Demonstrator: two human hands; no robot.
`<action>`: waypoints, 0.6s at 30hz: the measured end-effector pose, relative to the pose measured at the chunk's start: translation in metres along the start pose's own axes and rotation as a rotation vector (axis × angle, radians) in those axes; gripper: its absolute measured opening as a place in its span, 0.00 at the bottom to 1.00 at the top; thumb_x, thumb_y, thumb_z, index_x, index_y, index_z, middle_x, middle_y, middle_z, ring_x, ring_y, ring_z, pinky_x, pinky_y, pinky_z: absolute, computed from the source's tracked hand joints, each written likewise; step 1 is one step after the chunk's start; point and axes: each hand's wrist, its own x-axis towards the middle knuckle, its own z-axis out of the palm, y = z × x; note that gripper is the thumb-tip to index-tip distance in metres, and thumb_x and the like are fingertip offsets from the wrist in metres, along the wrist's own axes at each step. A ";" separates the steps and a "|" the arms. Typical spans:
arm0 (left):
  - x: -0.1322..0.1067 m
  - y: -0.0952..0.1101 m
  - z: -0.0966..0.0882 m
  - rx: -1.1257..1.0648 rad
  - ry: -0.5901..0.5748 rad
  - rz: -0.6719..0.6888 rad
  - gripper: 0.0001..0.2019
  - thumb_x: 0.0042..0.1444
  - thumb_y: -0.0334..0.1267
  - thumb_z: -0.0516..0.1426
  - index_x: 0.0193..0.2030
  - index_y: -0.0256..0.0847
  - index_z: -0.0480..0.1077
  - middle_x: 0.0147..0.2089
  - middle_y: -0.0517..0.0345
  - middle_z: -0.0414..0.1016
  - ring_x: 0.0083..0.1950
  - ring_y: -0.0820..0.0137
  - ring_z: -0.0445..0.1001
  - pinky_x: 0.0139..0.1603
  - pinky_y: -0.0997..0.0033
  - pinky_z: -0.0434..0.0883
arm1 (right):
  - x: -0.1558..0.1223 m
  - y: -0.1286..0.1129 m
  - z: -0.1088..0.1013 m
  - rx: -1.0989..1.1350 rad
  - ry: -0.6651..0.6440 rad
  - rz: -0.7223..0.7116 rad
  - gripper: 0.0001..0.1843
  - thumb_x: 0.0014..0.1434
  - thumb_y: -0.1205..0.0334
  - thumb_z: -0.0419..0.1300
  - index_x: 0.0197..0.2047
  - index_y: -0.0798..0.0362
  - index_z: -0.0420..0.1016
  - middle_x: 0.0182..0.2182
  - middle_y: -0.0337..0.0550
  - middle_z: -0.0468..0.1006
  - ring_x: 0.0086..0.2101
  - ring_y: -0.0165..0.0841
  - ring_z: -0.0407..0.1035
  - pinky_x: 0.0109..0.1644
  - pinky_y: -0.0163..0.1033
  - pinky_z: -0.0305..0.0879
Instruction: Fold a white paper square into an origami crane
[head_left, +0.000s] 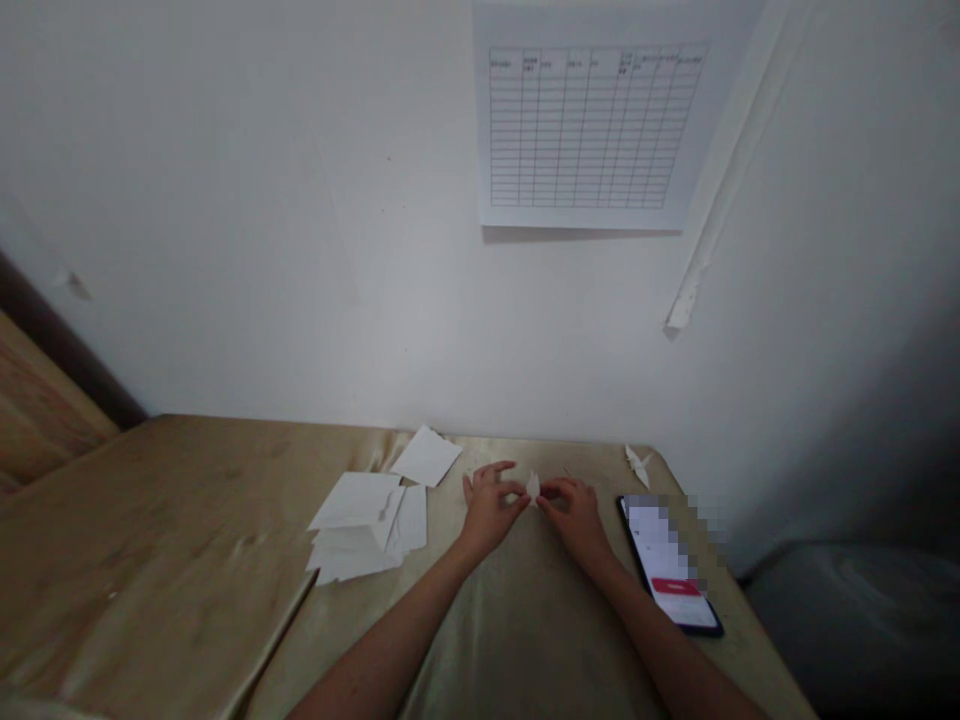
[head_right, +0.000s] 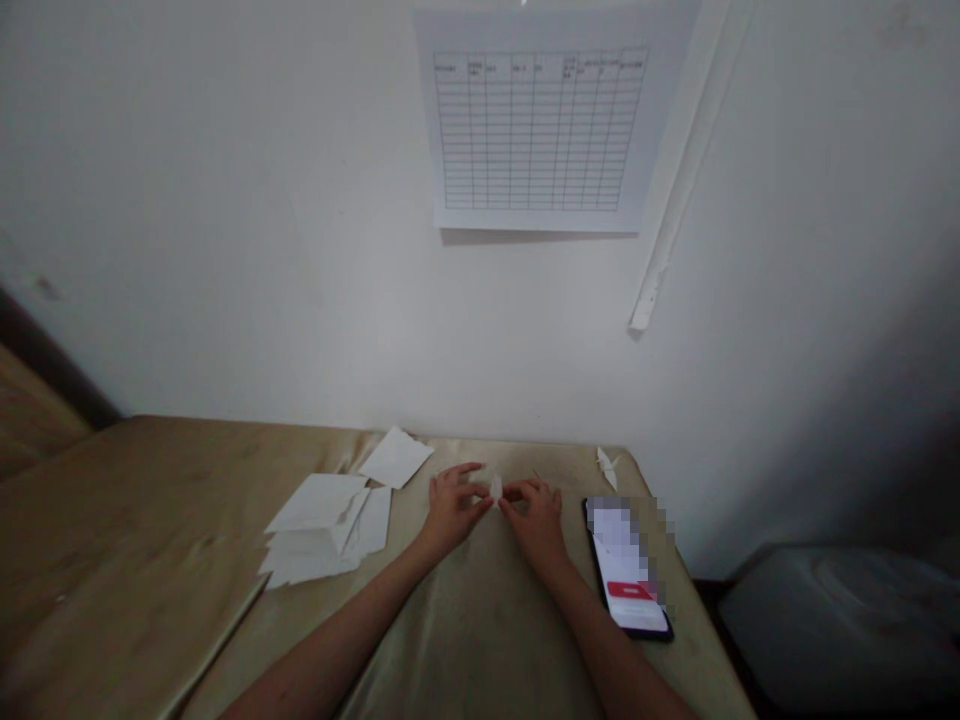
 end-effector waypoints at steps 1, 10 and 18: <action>-0.001 0.000 0.000 0.012 -0.007 -0.009 0.02 0.55 0.41 0.66 0.35 0.52 0.82 0.64 0.59 0.70 0.67 0.54 0.61 0.71 0.32 0.42 | 0.000 -0.001 0.000 -0.007 -0.010 0.012 0.08 0.57 0.57 0.63 0.38 0.48 0.82 0.40 0.43 0.82 0.49 0.42 0.70 0.63 0.53 0.52; -0.008 0.011 0.002 0.146 -0.072 -0.091 0.02 0.53 0.41 0.66 0.31 0.50 0.81 0.65 0.57 0.68 0.69 0.52 0.59 0.71 0.30 0.40 | -0.005 -0.003 0.005 -0.110 -0.046 0.062 0.08 0.55 0.63 0.61 0.40 0.49 0.77 0.40 0.43 0.81 0.53 0.44 0.68 0.69 0.60 0.34; -0.009 0.009 0.003 0.198 -0.031 -0.082 0.09 0.52 0.46 0.67 0.36 0.46 0.79 0.64 0.51 0.67 0.68 0.52 0.59 0.71 0.40 0.46 | -0.005 -0.006 0.007 -0.160 -0.073 0.015 0.08 0.57 0.63 0.59 0.42 0.49 0.74 0.44 0.42 0.81 0.54 0.44 0.66 0.69 0.62 0.30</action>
